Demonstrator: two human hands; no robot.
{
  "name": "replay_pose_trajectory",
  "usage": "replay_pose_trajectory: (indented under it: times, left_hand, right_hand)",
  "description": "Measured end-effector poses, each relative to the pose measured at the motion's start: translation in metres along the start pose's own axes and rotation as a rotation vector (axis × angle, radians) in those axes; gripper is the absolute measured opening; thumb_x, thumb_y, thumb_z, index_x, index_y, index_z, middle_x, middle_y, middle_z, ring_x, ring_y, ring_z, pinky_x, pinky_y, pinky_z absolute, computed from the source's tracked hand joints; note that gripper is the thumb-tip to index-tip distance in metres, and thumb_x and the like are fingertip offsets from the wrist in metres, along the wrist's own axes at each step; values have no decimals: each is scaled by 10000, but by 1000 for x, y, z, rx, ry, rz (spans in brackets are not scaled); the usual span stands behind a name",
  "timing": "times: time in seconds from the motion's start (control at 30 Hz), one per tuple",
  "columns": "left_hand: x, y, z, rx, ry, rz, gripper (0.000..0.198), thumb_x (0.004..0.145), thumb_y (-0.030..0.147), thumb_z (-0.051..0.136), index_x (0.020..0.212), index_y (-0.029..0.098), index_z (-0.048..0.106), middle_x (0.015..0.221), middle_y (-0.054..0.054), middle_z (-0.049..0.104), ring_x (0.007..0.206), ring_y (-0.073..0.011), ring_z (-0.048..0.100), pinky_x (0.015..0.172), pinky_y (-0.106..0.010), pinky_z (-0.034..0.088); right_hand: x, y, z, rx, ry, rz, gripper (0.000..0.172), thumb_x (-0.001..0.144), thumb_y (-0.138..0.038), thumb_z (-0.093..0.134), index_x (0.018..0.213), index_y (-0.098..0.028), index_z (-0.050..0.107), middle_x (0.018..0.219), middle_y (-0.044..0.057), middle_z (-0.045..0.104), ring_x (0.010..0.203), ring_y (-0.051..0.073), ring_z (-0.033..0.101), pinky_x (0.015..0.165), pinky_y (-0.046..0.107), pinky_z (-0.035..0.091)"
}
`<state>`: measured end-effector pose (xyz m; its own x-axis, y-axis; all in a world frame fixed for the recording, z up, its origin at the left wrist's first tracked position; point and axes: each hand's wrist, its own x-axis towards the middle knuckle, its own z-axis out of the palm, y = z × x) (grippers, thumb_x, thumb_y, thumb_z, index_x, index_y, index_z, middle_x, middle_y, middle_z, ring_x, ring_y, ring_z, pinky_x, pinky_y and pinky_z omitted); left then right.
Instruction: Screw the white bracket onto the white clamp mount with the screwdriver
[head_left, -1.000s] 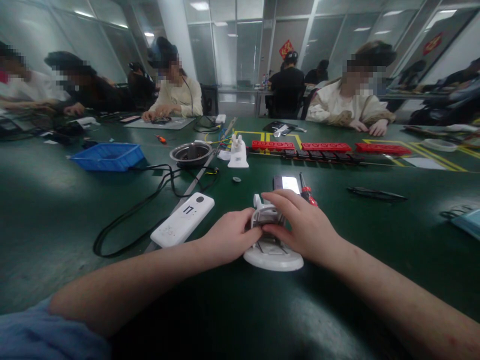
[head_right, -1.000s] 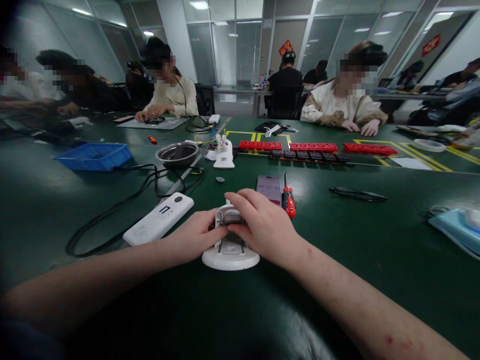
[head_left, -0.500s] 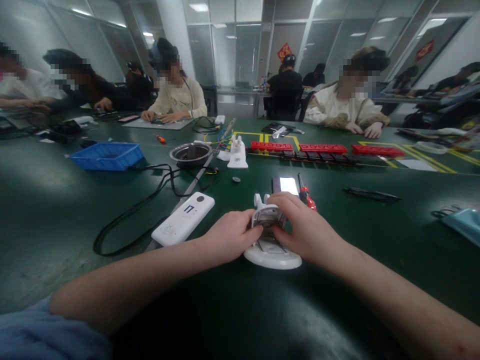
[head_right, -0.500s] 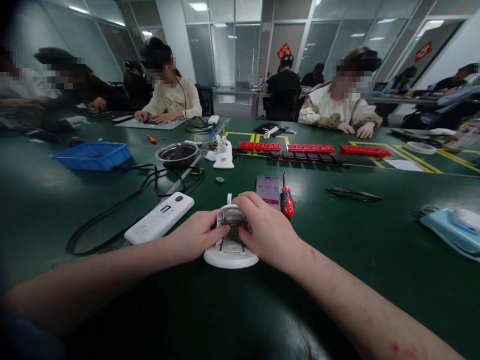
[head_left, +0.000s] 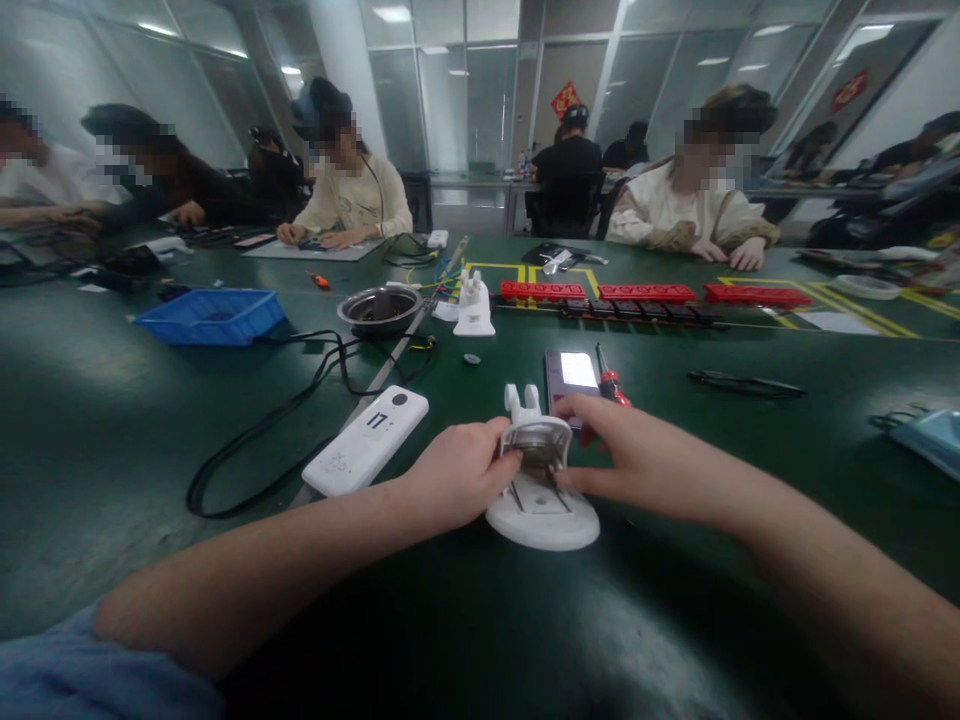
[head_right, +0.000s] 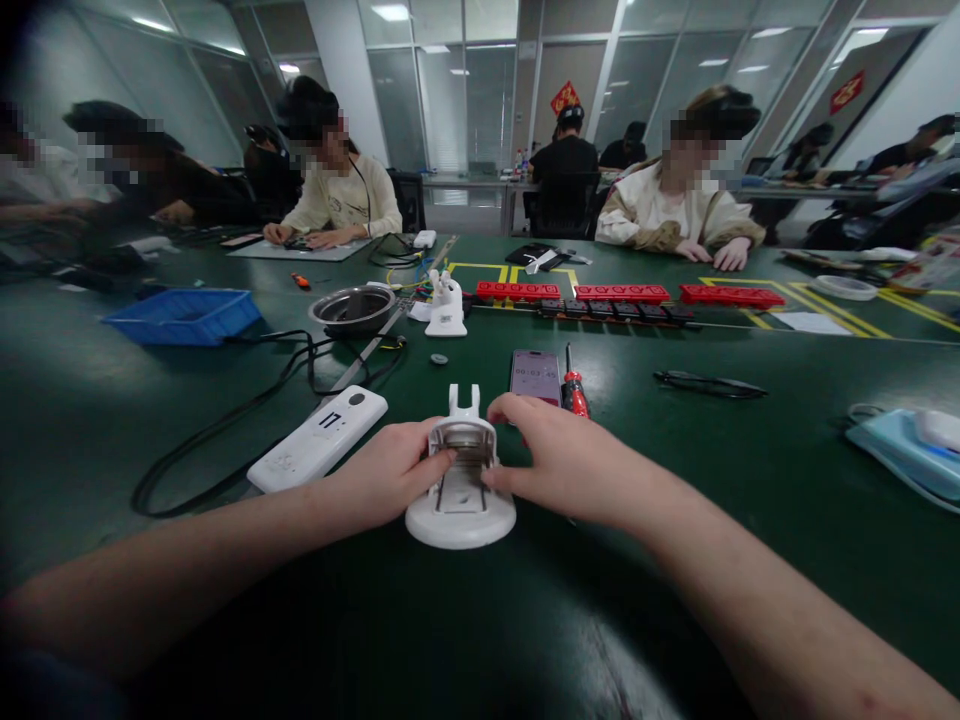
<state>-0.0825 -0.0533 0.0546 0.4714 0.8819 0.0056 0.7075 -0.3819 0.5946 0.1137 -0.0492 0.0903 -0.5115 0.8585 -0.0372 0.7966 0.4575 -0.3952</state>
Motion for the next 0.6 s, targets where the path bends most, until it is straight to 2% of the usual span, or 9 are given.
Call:
replay_pose_trajectory:
  times: [0.07, 0.13, 0.2, 0.27, 0.37, 0.47, 0.6]
  left_hand:
    - [1, -3, -1, -70, -10, -14, 205, 828, 305, 393, 854, 176, 549, 851, -39, 613, 760, -174, 573, 713, -288, 419]
    - [3, -6, -2, -121, -17, -19, 209, 829, 312, 397, 858, 179, 556, 874, -36, 619, 775, -174, 577, 731, -294, 422]
    - [3, -8, -3, -149, -20, -20, 209, 827, 311, 405, 860, 177, 561, 873, -35, 621, 777, -174, 579, 737, -298, 423]
    - [4, -8, -3, -164, -20, -25, 214, 825, 310, 407, 863, 171, 566, 861, -37, 621, 770, -173, 578, 728, -296, 426]
    - [4, -8, -3, -184, -31, -39, 230, 827, 314, 400, 886, 170, 571, 846, -35, 619, 755, -173, 575, 692, -288, 433]
    - [4, -7, -4, -193, -35, -51, 238, 825, 319, 404, 907, 176, 576, 841, -32, 621, 748, -175, 577, 665, -284, 434]
    - [5, -8, -5, -198, -29, -58, 236, 820, 313, 413, 910, 175, 582, 851, -36, 626, 761, -179, 581, 679, -286, 432]
  right_hand:
    - [-7, 15, -12, 0, -108, 28, 298, 721, -412, 543, 929, -199, 518, 899, 29, 579, 749, 158, 549, 615, 267, 426]
    - [-15, 28, -16, -49, -215, 116, 244, 743, -428, 505, 802, -194, 540, 759, 20, 584, 641, 153, 549, 546, 267, 420]
    - [-23, 36, -9, -134, -314, 230, 239, 736, -428, 508, 715, -193, 548, 675, 22, 581, 569, 160, 546, 481, 266, 403]
    - [-29, 37, 3, -215, -384, 311, 217, 733, -399, 519, 703, -190, 567, 683, 44, 598, 564, 178, 563, 454, 269, 402]
    - [-36, 33, 20, -275, -393, 291, 160, 771, -299, 492, 785, -182, 600, 756, 81, 626, 637, 194, 600, 505, 279, 441]
    - [-37, 28, 28, -310, -365, 251, 202, 810, -192, 417, 879, -169, 605, 786, 100, 638, 677, 196, 616, 569, 299, 467]
    - [-32, 28, 27, -317, -321, 252, 229, 797, -162, 393, 803, -166, 621, 746, 97, 635, 642, 194, 609, 559, 309, 468]
